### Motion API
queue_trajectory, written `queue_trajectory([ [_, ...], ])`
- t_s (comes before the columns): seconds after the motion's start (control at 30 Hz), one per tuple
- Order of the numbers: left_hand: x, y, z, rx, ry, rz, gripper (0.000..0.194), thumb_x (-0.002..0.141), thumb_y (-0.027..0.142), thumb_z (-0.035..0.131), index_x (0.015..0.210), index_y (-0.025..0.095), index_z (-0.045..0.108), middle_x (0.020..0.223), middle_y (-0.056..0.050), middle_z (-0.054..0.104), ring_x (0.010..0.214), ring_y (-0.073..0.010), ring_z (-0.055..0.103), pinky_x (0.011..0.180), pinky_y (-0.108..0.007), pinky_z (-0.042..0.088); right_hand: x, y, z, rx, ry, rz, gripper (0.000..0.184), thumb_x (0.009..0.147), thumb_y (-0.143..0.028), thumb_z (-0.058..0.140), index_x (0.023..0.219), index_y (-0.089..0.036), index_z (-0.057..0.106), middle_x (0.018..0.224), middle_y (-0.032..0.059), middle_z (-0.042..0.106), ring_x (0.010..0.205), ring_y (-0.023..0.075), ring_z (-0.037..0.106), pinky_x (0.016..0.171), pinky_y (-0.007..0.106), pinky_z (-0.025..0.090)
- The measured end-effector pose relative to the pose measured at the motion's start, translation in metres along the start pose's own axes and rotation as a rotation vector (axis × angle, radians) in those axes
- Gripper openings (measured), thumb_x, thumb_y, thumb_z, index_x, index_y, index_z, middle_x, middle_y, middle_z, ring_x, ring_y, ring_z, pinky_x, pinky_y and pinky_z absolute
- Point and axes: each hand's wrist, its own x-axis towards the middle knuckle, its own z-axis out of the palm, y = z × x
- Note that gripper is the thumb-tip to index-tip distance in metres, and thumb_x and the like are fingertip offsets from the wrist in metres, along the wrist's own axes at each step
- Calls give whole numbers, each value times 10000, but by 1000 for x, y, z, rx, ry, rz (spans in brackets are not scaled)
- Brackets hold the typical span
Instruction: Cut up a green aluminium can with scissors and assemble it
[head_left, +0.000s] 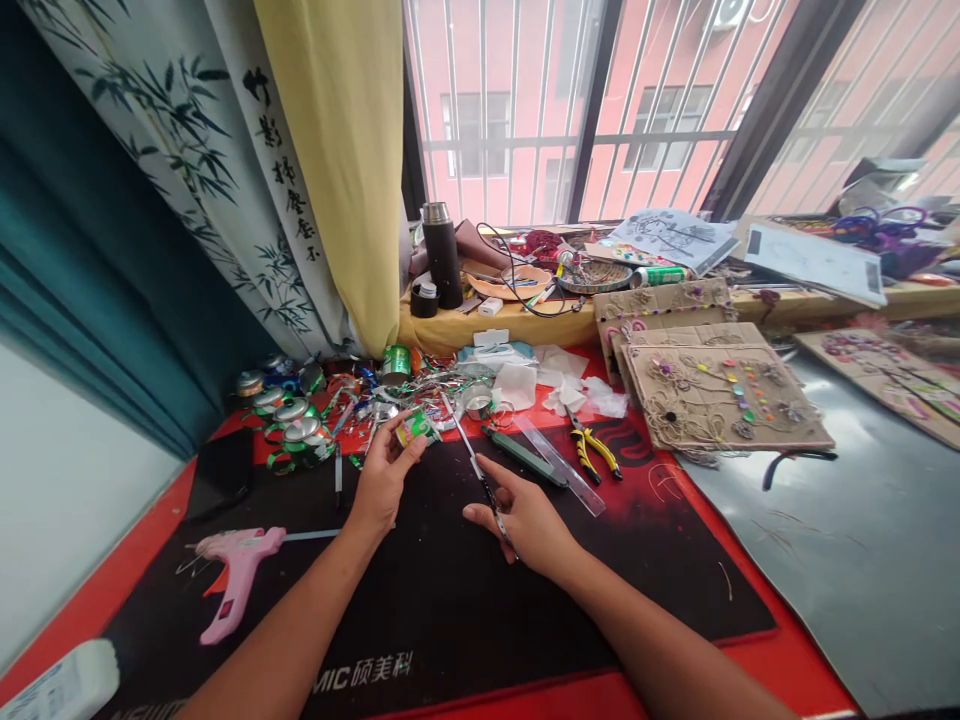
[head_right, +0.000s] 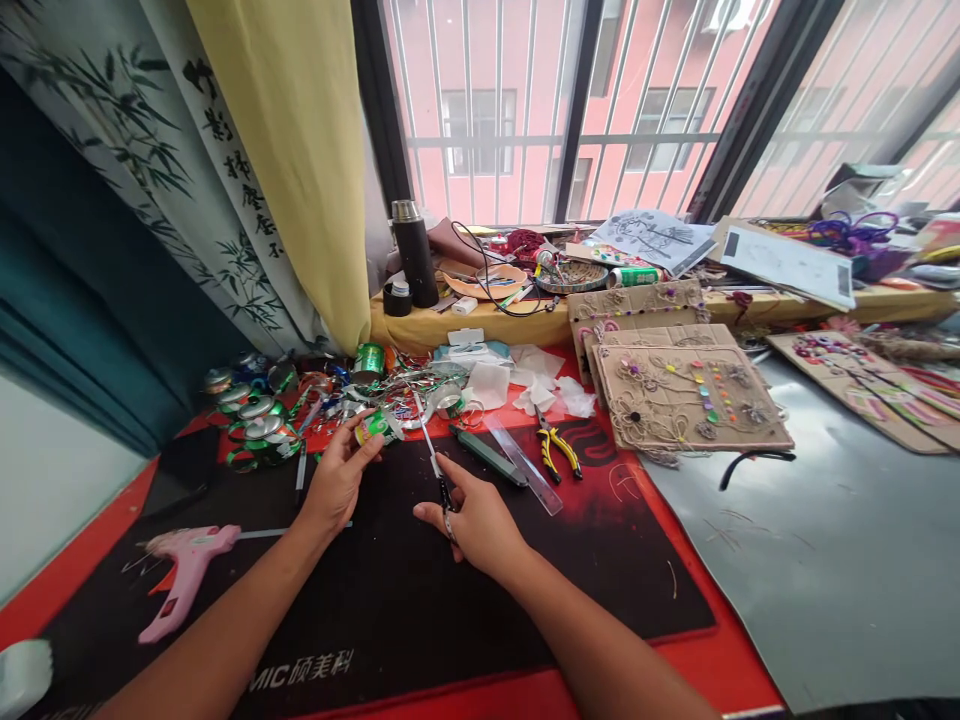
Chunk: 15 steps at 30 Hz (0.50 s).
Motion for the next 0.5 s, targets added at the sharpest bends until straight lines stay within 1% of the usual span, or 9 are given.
queue_trajectory([
  [0.07, 2, -1, -1, -27, 20, -17, 626, 759, 470, 929, 1305, 258, 708, 1144, -41, 748, 990, -209, 672, 786, -286, 505, 1, 0, -1, -44, -8, 0, 878, 922, -434, 833, 1688, -259, 440, 682, -101, 500, 380, 79, 507, 379, 193, 320],
  [0.13, 3, -2, -2, -55, 21, -28, 625, 755, 499, 927, 1287, 249, 714, 1111, -35, 740, 953, -198, 667, 774, -284, 513, 1, -2, -1, -94, -11, 9, 862, 928, -433, 834, 1683, -276, 449, 686, -98, 518, 377, 80, 508, 390, 199, 327],
  [0.2, 3, -3, -1, -78, 17, -32, 603, 762, 530, 915, 1255, 241, 725, 1081, -31, 726, 943, -197, 668, 787, -295, 534, 1, -7, -1, -176, -17, 18, 839, 946, -428, 819, 1683, -287, 444, 691, -91, 567, 378, 85, 518, 425, 208, 371],
  [0.3, 2, -4, 0, -95, 7, -41, 572, 771, 550, 904, 1219, 238, 732, 1029, -22, 711, 948, -208, 677, 800, -312, 559, -2, -21, -1, -494, -81, -13, 797, 986, -450, 774, 1686, -270, 438, 662, -67, 663, 446, 138, 634, 553, 233, 480],
  [0.33, 2, -5, 0, -99, 5, -44, 568, 771, 549, 904, 1215, 240, 732, 1025, -22, 712, 956, -212, 682, 799, -313, 562, -2, -27, 0, -657, -115, -34, 791, 991, -477, 764, 1682, -260, 445, 674, -42, 711, 519, 176, 704, 605, 246, 507],
  [0.37, 2, -6, 0, -101, 3, -48, 567, 772, 549, 904, 1216, 240, 731, 1029, -24, 716, 964, -216, 687, 798, -313, 564, -3, -33, 1, -817, -143, -59, 801, 984, -510, 763, 1677, -253, 454, 748, 4, 776, 643, 224, 774, 660, 263, 531],
  [0.4, 1, -6, 1, -103, 0, -53, 569, 773, 549, 904, 1218, 239, 729, 1037, -28, 723, 970, -220, 691, 795, -313, 565, -3, -38, 3, -909, -155, -74, 821, 959, -523, 787, 1666, -248, 476, 881, 64, 830, 799, 283, 816, 713, 290, 549],
  [0.47, 1, -8, 1, -104, -10, -60, 580, 769, 547, 909, 1224, 235, 728, 1064, -39, 736, 974, -225, 695, 784, -313, 569, -3, -48, 7, -1029, -179, -89, 860, 930, -514, 813, 1667, -227, 475, 1107, 164, 845, 1023, 373, 809, 791, 346, 565],
  [0.5, 1, -8, 1, -104, -18, -62, 585, 767, 546, 911, 1228, 234, 729, 1075, -44, 741, 972, -227, 696, 778, -313, 571, -3, -52, 9, -1063, -193, -90, 874, 926, -499, 819, 1672, -212, 464, 1159, 197, 834, 1067, 400, 797, 809, 370, 567],
])
